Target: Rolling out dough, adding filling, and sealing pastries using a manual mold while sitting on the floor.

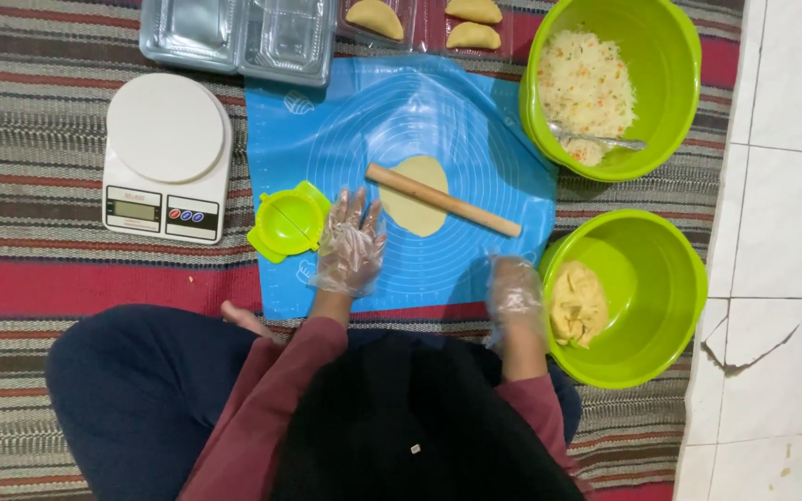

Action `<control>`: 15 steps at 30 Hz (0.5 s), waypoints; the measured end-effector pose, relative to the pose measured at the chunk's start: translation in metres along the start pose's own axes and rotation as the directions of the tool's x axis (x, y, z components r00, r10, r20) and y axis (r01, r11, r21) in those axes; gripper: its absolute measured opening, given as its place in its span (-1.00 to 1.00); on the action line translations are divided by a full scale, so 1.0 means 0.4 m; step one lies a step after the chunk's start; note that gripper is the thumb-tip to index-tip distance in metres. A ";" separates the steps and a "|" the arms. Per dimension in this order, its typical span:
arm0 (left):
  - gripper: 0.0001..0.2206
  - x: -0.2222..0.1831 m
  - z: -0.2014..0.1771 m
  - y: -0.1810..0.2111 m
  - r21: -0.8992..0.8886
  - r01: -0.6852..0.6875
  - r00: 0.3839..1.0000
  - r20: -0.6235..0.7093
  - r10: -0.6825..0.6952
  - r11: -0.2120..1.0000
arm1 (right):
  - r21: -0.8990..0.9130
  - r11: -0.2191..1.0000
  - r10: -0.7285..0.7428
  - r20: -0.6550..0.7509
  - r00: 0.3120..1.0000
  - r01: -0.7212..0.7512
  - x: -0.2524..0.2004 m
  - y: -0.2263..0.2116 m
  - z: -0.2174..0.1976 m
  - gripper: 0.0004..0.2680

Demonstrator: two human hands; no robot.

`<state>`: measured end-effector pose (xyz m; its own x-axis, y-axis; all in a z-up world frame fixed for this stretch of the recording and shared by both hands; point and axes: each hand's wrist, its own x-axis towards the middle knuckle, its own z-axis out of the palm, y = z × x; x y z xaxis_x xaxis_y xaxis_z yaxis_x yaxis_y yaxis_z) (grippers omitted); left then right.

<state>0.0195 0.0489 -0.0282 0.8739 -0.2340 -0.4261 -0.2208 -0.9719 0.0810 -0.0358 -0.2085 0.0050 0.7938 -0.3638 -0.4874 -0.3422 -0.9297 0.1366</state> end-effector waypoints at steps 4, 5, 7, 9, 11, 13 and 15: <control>-0.45 0.007 0.011 -0.005 0.035 0.009 1.000 -0.008 -0.009 0.999 | 0.209 0.970 -0.094 -0.137 0.986 0.122 0.037 -0.064 -0.077 -0.79; -0.44 0.008 0.024 -0.005 0.010 0.001 0.999 -0.036 0.000 1.000 | 0.036 0.939 -0.296 -0.420 0.858 0.341 0.089 -0.064 -0.032 -0.83; -0.44 0.008 0.043 -0.003 -0.013 -0.009 0.997 -0.072 0.008 1.000 | -0.192 0.856 -0.483 -0.629 0.610 0.480 0.150 -0.104 -0.011 -0.87; -0.42 0.007 0.052 -0.003 0.015 0.008 0.997 -0.074 -0.007 1.000 | -0.108 0.897 -0.441 -0.290 0.850 0.428 0.169 -0.185 -0.060 -0.83; -0.42 0.016 0.057 -0.003 -0.002 0.005 0.997 -0.083 -0.006 1.000 | 0.115 0.808 -0.479 -0.445 0.757 0.578 0.202 -0.124 0.015 -0.71; -0.42 0.006 0.057 -0.002 -0.024 0.000 0.998 -0.071 -0.001 1.000 | 0.307 0.643 -0.457 -0.582 0.672 0.702 0.216 -0.092 0.080 -0.56; -0.43 0.006 0.034 0.002 0.095 0.025 0.998 -0.066 -0.019 0.995 | 0.347 0.493 -0.429 -0.701 0.569 0.798 0.239 -0.090 0.107 -0.68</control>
<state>0.0154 0.0479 -0.0414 0.9046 -0.2167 -0.3671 -0.2389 -0.9709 -0.0156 0.0306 -0.2073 -0.0835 0.9514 0.1508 0.2685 0.2906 -0.7284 -0.6205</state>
